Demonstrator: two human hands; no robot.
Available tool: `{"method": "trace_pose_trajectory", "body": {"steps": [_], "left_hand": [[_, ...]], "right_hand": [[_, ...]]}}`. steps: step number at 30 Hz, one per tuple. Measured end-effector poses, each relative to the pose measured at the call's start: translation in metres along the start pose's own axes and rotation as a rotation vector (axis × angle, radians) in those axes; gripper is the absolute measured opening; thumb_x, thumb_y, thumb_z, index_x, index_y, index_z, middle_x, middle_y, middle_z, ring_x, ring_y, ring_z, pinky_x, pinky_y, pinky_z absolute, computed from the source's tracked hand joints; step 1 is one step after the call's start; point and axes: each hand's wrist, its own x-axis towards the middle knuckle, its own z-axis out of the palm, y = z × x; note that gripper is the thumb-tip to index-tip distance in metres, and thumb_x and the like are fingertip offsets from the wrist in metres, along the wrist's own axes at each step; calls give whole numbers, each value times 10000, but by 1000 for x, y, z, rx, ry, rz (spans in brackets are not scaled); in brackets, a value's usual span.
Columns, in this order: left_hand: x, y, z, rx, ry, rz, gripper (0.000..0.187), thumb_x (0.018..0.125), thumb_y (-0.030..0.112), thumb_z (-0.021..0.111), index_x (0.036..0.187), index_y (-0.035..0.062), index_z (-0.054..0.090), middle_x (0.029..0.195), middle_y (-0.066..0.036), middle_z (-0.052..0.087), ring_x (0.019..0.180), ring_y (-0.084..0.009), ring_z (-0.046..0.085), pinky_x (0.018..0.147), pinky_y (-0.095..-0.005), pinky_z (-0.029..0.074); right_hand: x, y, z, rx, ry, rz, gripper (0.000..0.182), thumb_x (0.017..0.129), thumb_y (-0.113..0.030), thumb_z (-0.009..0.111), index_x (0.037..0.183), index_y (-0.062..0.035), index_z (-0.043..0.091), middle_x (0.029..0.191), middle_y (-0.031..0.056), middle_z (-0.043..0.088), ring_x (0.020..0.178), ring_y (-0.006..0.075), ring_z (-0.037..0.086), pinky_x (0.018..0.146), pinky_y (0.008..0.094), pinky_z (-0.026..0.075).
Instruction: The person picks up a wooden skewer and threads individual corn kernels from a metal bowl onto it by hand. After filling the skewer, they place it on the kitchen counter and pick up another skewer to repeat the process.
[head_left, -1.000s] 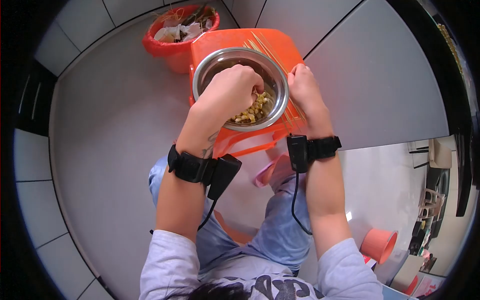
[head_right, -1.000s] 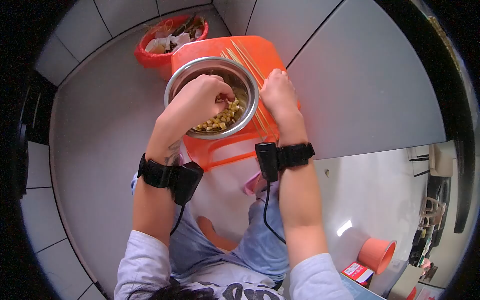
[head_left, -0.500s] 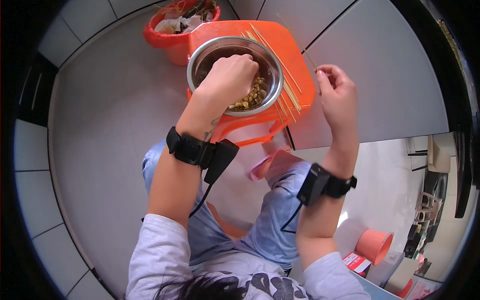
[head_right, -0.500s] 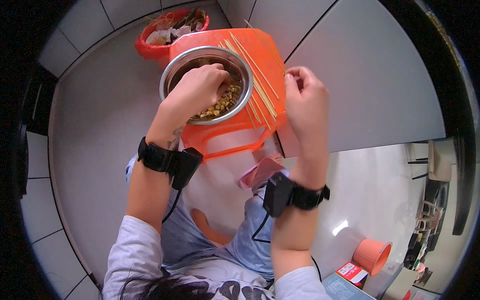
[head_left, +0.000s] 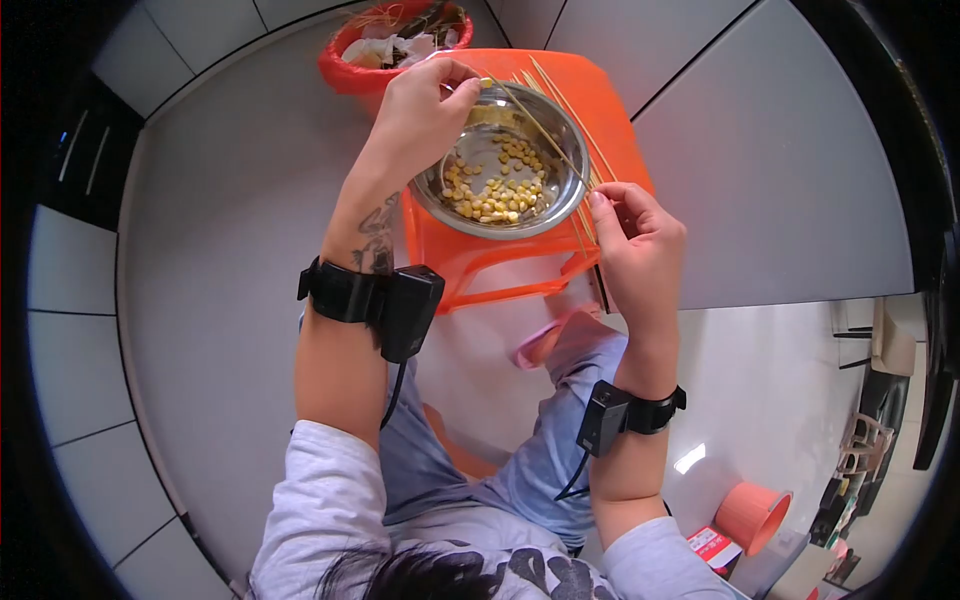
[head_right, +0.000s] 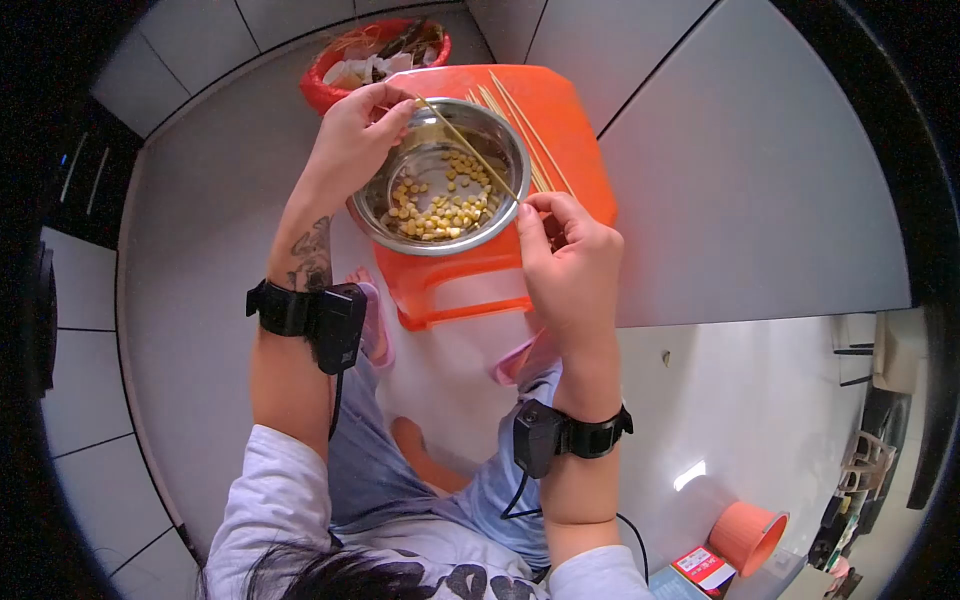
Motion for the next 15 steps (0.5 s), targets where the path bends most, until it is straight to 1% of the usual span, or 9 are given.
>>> {"method": "trace_pose_trajectory", "body": {"steps": [2, 4, 5, 8, 12, 14, 15], "left_hand": [[1, -4, 1, -29, 20, 56, 259, 885, 192, 602, 1011, -27, 655, 878, -132, 681, 790, -199, 659, 734, -314, 507], [-1, -3, -2, -68, 18, 32, 259, 886, 194, 602, 1014, -26, 655, 874, -127, 680, 783, -189, 654, 729, -308, 506], [-1, -2, -3, -110, 18, 11, 260, 887, 196, 602, 1016, -24, 655, 870, -122, 680, 777, -179, 649, 724, -301, 505], [-2, -2, -8, -108, 14, -3, 266, 888, 197, 601, 1025, -25, 652, 860, -110, 678, 769, -163, 641, 715, -293, 504], [-2, -7, -9, -145, 15, 11, 280, 900, 219, 615, 1034, -23, 655, 862, -87, 681, 767, -136, 635, 707, -271, 507], [-4, 0, -12, -248, -24, -16, 292, 906, 234, 638, 1030, -29, 656, 880, -67, 684, 770, -109, 628, 713, -245, 510], [-4, 1, -13, -248, -24, -16, 292, 906, 234, 638, 1030, -29, 656, 880, -67, 684, 770, -109, 628, 713, -245, 510]], "right_hand": [[0, -1, 1, -11, -3, -22, 142, 870, -95, 635, 868, 44, 663, 564, 41, 582, 507, 70, 511, 498, 247, 416], [-1, -3, 2, -56, -5, -19, 144, 864, -89, 635, 866, 52, 665, 569, 66, 593, 512, 75, 527, 497, 253, 419], [-1, -4, 3, -56, -3, -17, 144, 864, -89, 635, 866, 52, 665, 569, 66, 593, 512, 75, 527, 497, 253, 419], [-3, -9, 7, -40, -7, 13, 146, 863, -86, 633, 866, 56, 666, 571, 67, 592, 511, 76, 524, 498, 253, 419], [-3, -9, 9, -37, -16, 26, 143, 859, -80, 633, 875, 58, 671, 580, 73, 600, 517, 78, 526, 501, 252, 419], [-3, -10, 10, -26, -8, 32, 142, 857, -77, 634, 877, 58, 673, 583, 74, 603, 519, 78, 526, 502, 251, 419], [-3, -11, 10, -25, -8, 29, 142, 855, -77, 636, 876, 59, 675, 586, 72, 607, 523, 77, 529, 505, 249, 422]]}}
